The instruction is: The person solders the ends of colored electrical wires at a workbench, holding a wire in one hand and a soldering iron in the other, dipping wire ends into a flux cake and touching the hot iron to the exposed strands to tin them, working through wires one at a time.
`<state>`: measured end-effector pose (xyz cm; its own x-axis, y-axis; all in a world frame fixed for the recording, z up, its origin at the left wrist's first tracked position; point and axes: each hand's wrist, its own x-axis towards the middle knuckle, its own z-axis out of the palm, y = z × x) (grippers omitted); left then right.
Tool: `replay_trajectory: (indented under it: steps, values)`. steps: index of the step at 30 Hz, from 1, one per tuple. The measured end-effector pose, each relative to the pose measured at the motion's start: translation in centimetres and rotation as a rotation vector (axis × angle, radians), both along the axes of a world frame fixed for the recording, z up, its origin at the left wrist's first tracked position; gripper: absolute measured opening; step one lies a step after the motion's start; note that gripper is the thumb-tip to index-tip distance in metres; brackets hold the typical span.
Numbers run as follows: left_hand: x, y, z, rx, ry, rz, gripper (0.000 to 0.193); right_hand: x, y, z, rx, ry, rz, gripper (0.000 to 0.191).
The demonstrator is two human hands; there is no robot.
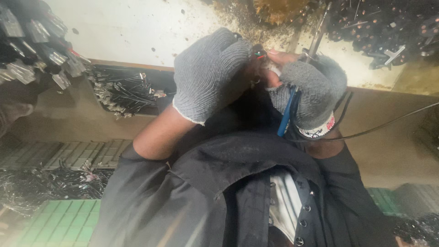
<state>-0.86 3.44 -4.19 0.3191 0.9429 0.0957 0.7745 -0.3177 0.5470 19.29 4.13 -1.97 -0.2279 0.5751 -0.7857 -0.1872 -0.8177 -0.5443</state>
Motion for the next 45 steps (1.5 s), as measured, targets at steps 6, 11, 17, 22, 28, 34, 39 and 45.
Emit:
replay_trajectory:
  steps: [6,11,17,22,28,34,39,45]
  values:
    - [0.4,0.1,0.0,-0.024,0.041,0.023,0.014,-0.2,0.0,0.4,-0.008,-0.094,0.041,0.035]
    - [0.1,-0.2,0.5,-0.017,-0.012,0.043,0.014,0.8,-0.8,2.0,1.214,-0.781,0.532,0.044]
    - [-0.3,-0.4,0.7,0.009,-0.106,0.063,0.022,4.0,-2.3,0.6,1.265,-0.653,0.635,0.040]
    - [-0.2,-0.2,0.5,-0.025,-0.097,0.064,0.018,5.1,-3.5,-1.2,1.412,-0.706,0.688,0.024]
    - [-0.3,-0.3,0.5,-0.030,-0.111,0.060,0.019,4.5,-2.8,-0.5,1.403,-0.694,0.746,0.019]
    - [-0.7,0.0,0.8,-0.023,-0.165,0.031,0.019,2.3,-2.4,1.4,0.002,-0.149,0.170,0.019]
    - [-0.6,0.0,0.8,-0.028,-0.166,0.043,0.022,1.8,-2.2,1.1,0.030,-0.174,0.160,0.020]
    - [-0.4,-0.3,0.4,0.015,-0.163,0.060,0.021,2.7,-2.9,0.5,0.333,-0.295,0.309,0.017]
